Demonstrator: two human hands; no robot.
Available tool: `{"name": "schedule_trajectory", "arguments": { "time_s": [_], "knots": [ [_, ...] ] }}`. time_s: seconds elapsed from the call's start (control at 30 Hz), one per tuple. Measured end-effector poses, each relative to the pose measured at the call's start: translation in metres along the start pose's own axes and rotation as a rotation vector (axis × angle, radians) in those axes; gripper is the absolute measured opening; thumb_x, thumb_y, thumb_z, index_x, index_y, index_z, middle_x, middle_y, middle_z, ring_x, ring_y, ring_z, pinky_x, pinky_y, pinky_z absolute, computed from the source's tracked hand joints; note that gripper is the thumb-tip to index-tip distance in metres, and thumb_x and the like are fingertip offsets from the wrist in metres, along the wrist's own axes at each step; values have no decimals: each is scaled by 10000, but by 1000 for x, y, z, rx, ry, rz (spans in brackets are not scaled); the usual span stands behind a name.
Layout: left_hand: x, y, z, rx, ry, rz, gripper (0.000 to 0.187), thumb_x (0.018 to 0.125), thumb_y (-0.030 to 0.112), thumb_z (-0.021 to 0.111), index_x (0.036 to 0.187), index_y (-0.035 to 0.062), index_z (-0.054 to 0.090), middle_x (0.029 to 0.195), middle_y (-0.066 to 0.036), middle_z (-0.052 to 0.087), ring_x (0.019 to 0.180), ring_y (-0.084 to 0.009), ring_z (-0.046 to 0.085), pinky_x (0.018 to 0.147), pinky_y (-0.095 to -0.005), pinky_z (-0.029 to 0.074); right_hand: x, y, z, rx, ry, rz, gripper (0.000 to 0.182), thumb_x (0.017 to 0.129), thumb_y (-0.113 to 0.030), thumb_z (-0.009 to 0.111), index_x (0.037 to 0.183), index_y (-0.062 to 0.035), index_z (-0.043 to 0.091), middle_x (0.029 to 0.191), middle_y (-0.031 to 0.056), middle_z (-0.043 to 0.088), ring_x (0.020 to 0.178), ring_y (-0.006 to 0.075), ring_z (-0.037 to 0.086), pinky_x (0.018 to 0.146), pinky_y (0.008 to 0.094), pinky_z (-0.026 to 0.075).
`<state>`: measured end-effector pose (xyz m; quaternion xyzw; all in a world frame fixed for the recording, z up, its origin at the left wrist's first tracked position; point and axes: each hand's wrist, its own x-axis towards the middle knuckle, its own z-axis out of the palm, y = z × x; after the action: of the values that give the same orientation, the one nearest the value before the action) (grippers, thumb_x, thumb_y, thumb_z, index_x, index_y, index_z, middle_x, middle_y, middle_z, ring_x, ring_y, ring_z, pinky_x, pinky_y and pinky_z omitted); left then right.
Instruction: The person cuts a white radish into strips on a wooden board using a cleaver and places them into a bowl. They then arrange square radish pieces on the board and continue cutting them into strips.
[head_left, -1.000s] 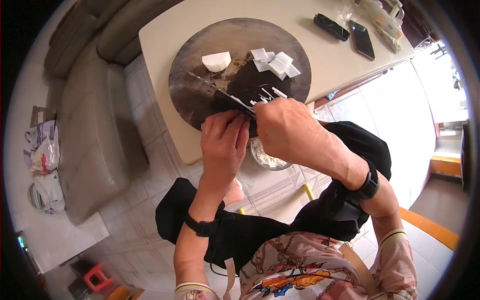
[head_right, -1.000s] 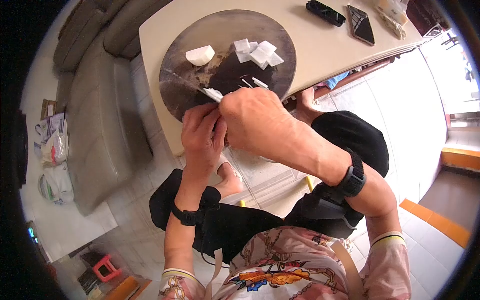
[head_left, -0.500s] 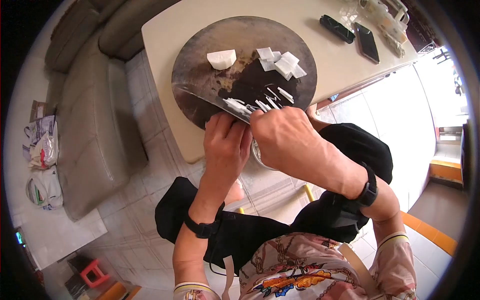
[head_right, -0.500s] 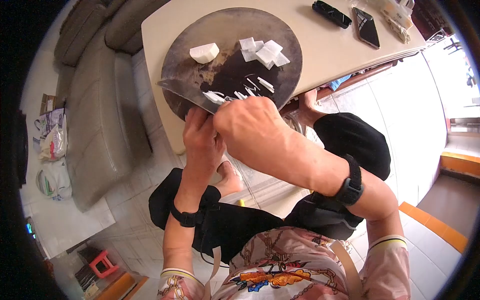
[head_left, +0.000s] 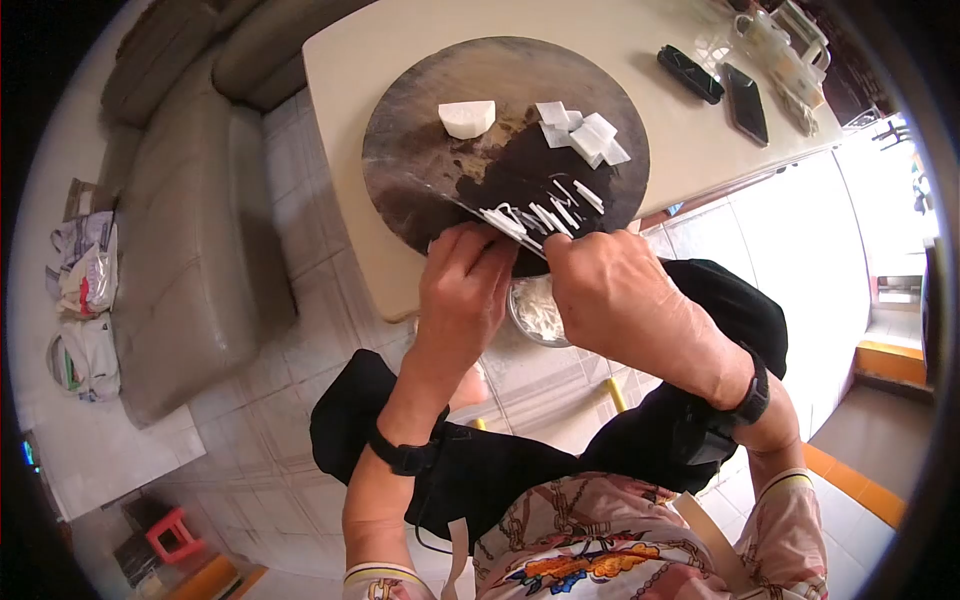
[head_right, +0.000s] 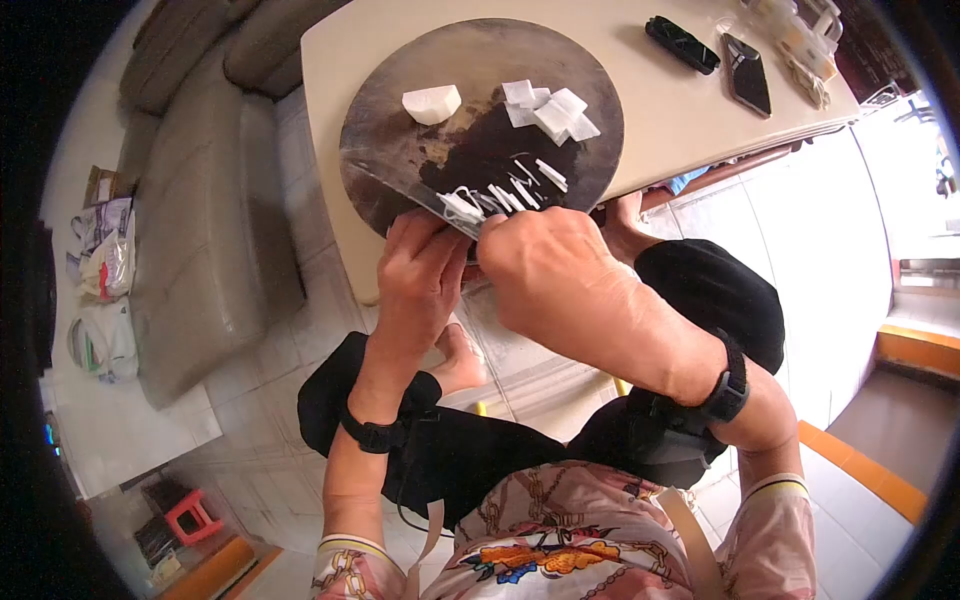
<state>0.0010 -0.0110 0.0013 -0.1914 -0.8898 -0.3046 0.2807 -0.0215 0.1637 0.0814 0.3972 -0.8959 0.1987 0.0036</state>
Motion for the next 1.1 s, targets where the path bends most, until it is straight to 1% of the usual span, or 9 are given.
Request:
{"name": "schedule_trajectory", "arguments": {
  "time_s": [0.1,0.2,0.27,0.37,0.53,0.73,0.8,0.97,1.1],
  "knots": [
    [0,1,-1,27,-7,3,220,688,-54,683,897,11,666,928,-97,620,874,-283,583,742,-378,475,6,-5,1,-21,2,-42,68,669,-15,583,696,48,589,633,188,597,609,334,635,556,382,500],
    [2,4,-2,6,-29,-11,214,693,-58,680,895,9,662,924,-95,616,873,-285,585,740,-376,477,14,0,6,-16,33,-2,76,661,-23,595,673,52,598,627,196,597,606,336,637,548,388,499],
    [0,2,3,-33,49,-11,215,689,-60,688,890,11,658,910,-92,612,873,-283,588,738,-375,478,14,1,3,-19,44,-8,84,662,-28,598,672,55,596,619,203,594,604,339,637,547,391,500],
    [-3,1,6,-15,66,-15,216,684,-59,698,883,14,655,904,-89,610,874,-283,592,738,-376,479,4,4,-4,15,-49,66,104,678,-40,596,692,58,563,590,215,579,583,354,629,554,405,503],
    [0,2,1,25,38,-14,224,666,-60,706,870,16,652,903,-92,610,868,-279,590,743,-377,478,-2,-3,-6,-56,-70,32,69,683,-25,577,683,40,555,590,185,582,560,343,617,534,389,492],
    [-2,4,1,51,22,-15,229,655,-61,708,860,24,652,896,-95,609,859,-279,588,742,-378,478,9,-5,6,23,35,-40,61,634,-14,593,661,36,615,632,195,589,601,338,625,549,386,494],
    [-2,3,2,53,29,-13,226,656,-59,709,858,25,653,894,-94,611,857,-280,588,739,-377,480,9,0,4,41,34,-14,57,631,-16,594,649,36,610,631,198,588,602,342,624,551,389,494],
    [-5,-1,8,38,110,13,230,656,-51,717,866,22,658,886,-87,618,851,-278,593,726,-364,490,-1,1,-3,49,-16,47,62,628,-16,592,654,39,605,622,202,583,593,347,622,552,402,492],
    [-2,3,2,40,53,-15,230,657,-56,714,868,18,659,889,-84,618,856,-278,592,735,-369,488,-1,-3,-7,-8,-133,88,65,630,-13,589,655,45,601,615,208,583,595,346,626,553,400,495]
  ]
}}
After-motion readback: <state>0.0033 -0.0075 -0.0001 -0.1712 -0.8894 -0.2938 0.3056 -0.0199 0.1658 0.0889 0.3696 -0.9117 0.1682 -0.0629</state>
